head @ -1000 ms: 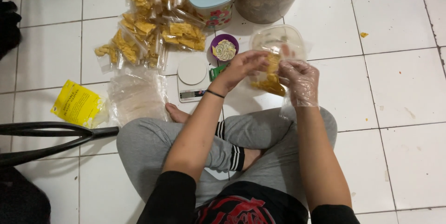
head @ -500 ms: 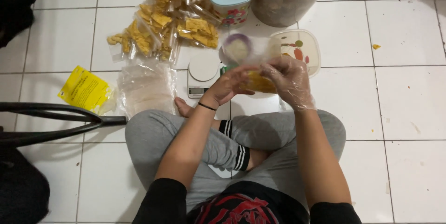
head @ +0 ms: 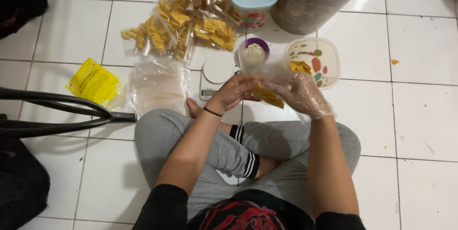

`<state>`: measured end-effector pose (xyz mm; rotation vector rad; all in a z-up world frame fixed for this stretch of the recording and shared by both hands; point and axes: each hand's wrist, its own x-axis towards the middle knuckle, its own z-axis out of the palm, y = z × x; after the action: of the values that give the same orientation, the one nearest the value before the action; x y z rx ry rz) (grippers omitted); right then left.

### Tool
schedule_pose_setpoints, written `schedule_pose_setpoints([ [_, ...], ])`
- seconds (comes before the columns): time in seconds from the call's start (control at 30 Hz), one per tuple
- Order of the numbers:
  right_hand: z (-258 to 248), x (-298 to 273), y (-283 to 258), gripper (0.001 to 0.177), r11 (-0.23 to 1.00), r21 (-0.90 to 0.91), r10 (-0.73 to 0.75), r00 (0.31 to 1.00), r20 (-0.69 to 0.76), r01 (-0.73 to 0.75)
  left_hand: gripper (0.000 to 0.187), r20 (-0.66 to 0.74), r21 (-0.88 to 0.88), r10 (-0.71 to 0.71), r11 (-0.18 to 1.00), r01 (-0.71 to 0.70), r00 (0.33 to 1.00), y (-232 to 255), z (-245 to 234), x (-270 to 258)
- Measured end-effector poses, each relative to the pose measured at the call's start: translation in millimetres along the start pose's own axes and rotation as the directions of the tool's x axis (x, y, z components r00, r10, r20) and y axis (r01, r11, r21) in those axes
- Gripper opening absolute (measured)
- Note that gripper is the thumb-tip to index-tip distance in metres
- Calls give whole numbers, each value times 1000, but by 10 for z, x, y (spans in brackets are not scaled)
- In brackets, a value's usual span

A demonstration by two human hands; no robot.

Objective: Packing chips into small plastic bags and weighing them on a digital scale

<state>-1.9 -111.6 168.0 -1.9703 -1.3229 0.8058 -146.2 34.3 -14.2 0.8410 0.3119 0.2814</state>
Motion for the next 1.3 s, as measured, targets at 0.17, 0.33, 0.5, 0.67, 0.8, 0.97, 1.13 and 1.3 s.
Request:
schedule_pose_setpoints([
  [0.17, 136, 136, 201, 13, 981, 189, -21, 997, -71, 34, 15, -42, 65, 29, 998, -27, 999, 65, -21, 36],
  [0.33, 459, 315, 645, 16, 847, 528, 76, 970, -231, 60, 9, -203, 124, 138, 986, -114, 969, 163, 21, 5],
  [0.5, 718, 463, 641, 18, 744, 656, 105, 947, -303, 127, 17, -380, 327, 361, 914, -241, 852, 158, -7, -11],
  [0.67, 911, 578, 659, 10, 737, 672, 151, 952, -265, 71, 13, -397, 524, 515, 807, -274, 760, 359, -176, -90],
  [0.8, 1230, 836, 768, 12, 758, 648, 86, 971, -221, 80, 14, -515, 577, 458, 811, -103, 725, 404, -781, -99],
  [0.97, 1817, 1290, 950, 9, 717, 697, 159, 972, -173, 7, 26, -721, 503, 357, 859, 95, 593, 213, -2033, -87],
  [1.13, 2144, 1752, 1255, 13, 605, 776, 382, 920, -85, -179, 24, -815, 445, 367, 892, 80, 448, 439, -1982, -104],
  [1.3, 2065, 1778, 1644, 35, 949, 52, 316, 923, -220, -312, 20, -802, 483, 361, 861, 160, 475, 348, -2090, 32],
])
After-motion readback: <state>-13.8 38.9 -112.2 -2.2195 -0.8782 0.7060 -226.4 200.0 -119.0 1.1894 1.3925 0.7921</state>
